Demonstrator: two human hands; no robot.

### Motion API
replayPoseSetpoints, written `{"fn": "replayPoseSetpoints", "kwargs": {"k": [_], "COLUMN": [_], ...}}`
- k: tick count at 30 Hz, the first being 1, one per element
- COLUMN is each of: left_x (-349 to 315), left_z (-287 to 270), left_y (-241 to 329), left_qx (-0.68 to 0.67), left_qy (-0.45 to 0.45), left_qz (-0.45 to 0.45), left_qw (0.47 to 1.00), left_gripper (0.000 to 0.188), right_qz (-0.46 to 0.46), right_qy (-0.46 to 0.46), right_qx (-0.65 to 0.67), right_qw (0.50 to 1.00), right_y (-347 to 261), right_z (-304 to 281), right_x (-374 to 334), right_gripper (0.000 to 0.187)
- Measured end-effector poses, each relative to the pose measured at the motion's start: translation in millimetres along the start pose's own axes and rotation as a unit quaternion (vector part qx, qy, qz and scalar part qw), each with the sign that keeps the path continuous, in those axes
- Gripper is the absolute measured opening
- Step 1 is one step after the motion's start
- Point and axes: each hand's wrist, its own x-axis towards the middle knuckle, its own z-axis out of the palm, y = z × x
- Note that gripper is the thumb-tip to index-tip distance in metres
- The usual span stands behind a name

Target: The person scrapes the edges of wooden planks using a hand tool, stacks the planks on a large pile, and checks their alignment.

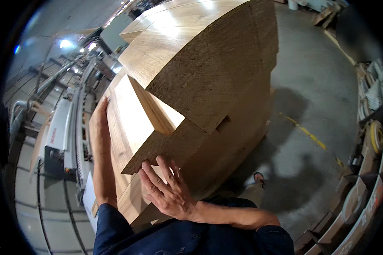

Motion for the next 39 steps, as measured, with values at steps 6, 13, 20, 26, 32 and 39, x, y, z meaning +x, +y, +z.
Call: {"fn": "replayPoseSetpoints", "kwargs": {"k": [6, 13, 20, 26, 32, 39], "left_x": [-13, -83, -126, -121, -118, -110], "left_z": [-22, -14, 5, 38, 44, 61], "left_y": [-2, -26, -15, -16, -11, -15], "left_qx": [0.007, -0.066, -0.161, -0.152, -0.23, -0.169], "left_qy": [0.122, 0.121, 0.059, 0.146, 0.081, 0.162], "left_qz": [-0.029, -0.06, -0.051, -0.04, -0.056, -0.049], "left_qw": [0.992, 0.989, 0.984, 0.977, 0.968, 0.971], "left_gripper": [0.058, 0.074, 0.072, 0.066, 0.052, 0.053], "right_qz": [-0.069, -0.053, -0.011, 0.007, 0.035, 0.064], "right_qy": [-0.019, 0.043, 0.008, 0.022, 0.025, -0.007], "right_qx": [0.091, 0.159, 0.224, 0.274, 0.317, 0.262], "right_qw": [0.993, 0.985, 0.974, 0.962, 0.948, 0.963], "right_y": [11, 56, 72, 89, 102, 109], "right_z": [-20, -54, -69, -68, -80, -100], "right_x": [-3, 6, 30, 43, 32, 14], "right_gripper": [0.066, 0.058, 0.064, 0.061, 0.045, 0.039]}}
